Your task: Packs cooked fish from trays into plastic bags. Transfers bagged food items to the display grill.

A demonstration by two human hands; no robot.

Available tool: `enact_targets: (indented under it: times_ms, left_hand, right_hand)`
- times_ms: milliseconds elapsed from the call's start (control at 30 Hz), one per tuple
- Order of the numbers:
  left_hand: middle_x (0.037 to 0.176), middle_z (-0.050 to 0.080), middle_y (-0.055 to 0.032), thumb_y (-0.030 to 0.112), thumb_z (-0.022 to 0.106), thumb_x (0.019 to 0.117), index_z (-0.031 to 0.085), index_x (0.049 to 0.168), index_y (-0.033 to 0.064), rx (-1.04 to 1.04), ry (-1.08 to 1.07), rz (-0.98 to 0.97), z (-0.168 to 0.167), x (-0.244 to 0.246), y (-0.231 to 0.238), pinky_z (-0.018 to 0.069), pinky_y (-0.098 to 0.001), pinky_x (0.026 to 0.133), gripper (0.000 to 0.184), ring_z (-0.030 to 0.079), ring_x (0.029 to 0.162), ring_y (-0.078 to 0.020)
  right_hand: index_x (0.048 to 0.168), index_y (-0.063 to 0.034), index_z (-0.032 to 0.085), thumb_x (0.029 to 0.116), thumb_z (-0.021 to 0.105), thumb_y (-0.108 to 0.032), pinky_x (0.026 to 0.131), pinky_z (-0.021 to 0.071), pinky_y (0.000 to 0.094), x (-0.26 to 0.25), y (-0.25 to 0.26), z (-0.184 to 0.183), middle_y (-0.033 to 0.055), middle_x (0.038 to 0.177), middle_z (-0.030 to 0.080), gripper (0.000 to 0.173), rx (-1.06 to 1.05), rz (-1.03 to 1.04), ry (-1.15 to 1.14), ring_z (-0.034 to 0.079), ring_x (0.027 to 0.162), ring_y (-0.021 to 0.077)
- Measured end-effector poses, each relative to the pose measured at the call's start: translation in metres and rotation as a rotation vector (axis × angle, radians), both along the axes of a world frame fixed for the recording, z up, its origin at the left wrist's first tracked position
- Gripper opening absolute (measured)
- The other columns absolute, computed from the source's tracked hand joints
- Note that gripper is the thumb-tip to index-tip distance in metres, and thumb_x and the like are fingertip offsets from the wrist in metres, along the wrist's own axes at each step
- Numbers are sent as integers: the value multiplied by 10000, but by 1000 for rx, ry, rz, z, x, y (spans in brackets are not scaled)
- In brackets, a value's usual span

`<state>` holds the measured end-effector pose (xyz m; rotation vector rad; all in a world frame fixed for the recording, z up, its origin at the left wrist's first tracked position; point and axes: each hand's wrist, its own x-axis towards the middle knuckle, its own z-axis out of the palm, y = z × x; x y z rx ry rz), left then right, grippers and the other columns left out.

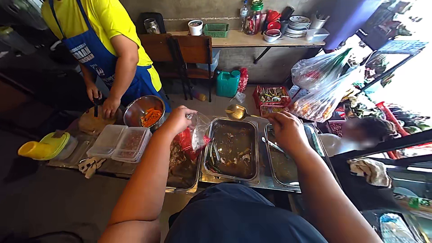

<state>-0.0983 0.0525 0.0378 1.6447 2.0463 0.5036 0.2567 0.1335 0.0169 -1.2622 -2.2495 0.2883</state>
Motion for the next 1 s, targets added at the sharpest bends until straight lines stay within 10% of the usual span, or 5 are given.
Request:
enact_targets:
  times_ms: [433,1000]
  left_hand:
    - [1332,607,-210,-73,566,957,690,1296,22,18,227,-33,-34,11,2,458,-487,1095,373,587,1246,-355]
    - [1369,597,-184,31,605,992,647,1368,53,56,-23,65,-98,32,-14,474,-439,1083,379,594,1251,-304]
  right_hand:
    - [1239,-100,730,972,520,4,1081,416,584,-14,11,-116,216,1262,660,356,-382,-198,-452,588,1241,404]
    - [1129,-49,748,935,592,40,1055,430,558,-78,17,-134,167,1212,675,265,-235,118,-491,608,1190,358]
